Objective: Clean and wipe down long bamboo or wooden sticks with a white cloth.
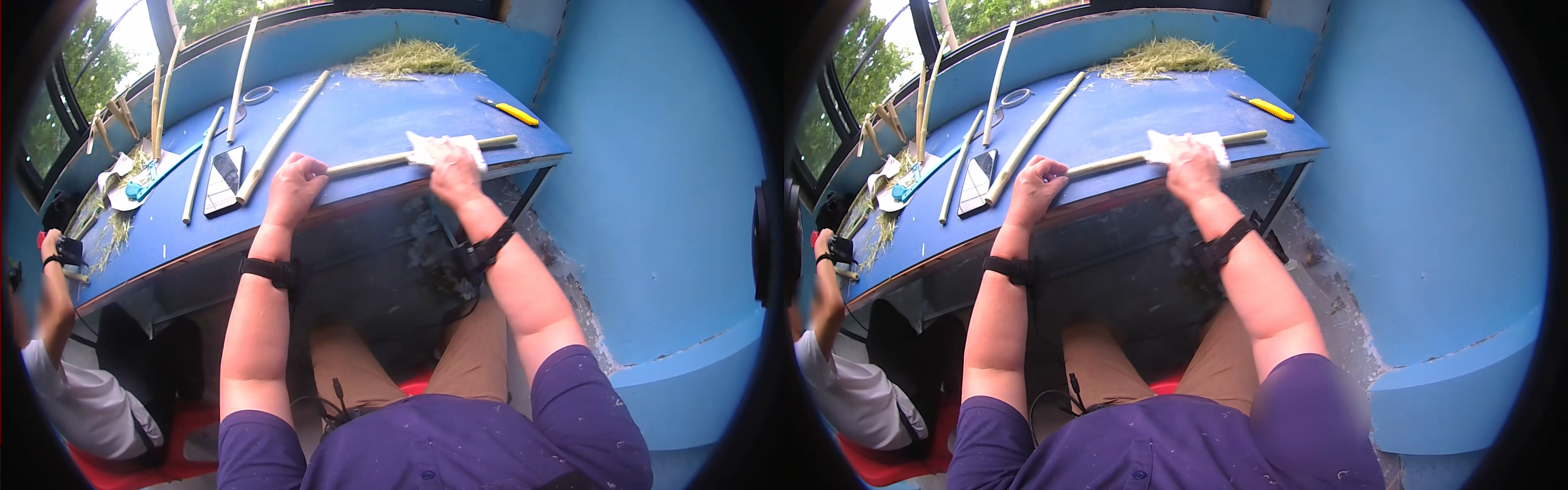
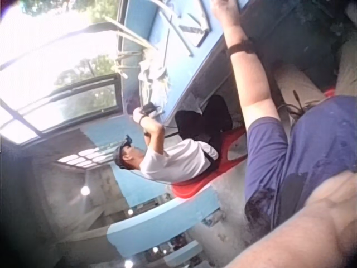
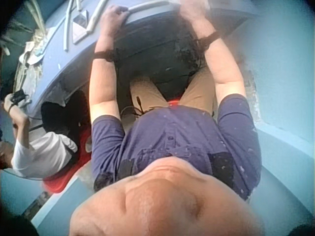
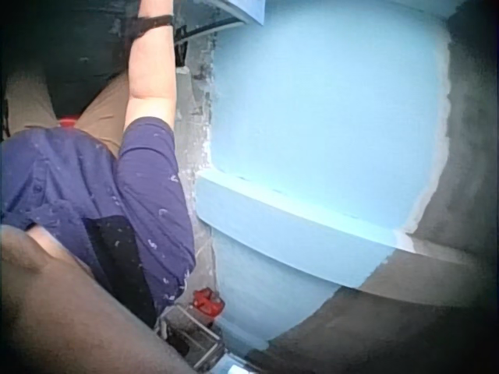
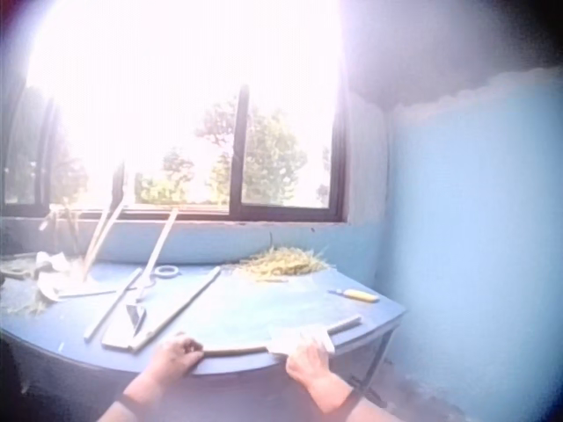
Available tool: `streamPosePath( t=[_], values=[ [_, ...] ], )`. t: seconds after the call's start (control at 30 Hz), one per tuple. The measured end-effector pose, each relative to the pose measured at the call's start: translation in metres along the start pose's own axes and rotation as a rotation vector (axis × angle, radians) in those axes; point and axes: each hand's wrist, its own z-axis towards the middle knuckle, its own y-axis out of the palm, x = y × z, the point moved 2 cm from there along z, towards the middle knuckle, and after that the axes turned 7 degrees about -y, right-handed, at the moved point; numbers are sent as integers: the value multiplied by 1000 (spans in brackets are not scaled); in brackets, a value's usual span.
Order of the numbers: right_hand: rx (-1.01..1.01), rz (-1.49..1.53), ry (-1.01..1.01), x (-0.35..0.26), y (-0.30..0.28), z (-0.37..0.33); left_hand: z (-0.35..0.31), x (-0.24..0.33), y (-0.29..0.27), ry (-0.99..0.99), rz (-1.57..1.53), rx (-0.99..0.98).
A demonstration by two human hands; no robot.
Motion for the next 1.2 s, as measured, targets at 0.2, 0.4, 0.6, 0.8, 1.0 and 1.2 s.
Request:
streamPosePath(
  t=[0.2, 0.4, 0.6, 0.8, 1.0, 1.2],
  values=[
    [21, 236, -117, -121, -26, 18, 3, -4, 6, -23, -35, -2],
    [161, 297, -158, -143, -29, 21, 8, -14, 9, -13, -62, -20],
    [76, 240, -66, -59, -32, 7, 4, 9, 0, -100, -88, -65],
    [-32, 64, 116, 64, -21, -14, 4, 7, 0, -105, -64, -76],
    [-36, -9, 228, 148, -22, -23, 4, 8, 2, -100, -59, -58],
    [-28, -18, 265, 140, -19, -20, 3, 10, 2, -110, -37, -47]
  ],
)
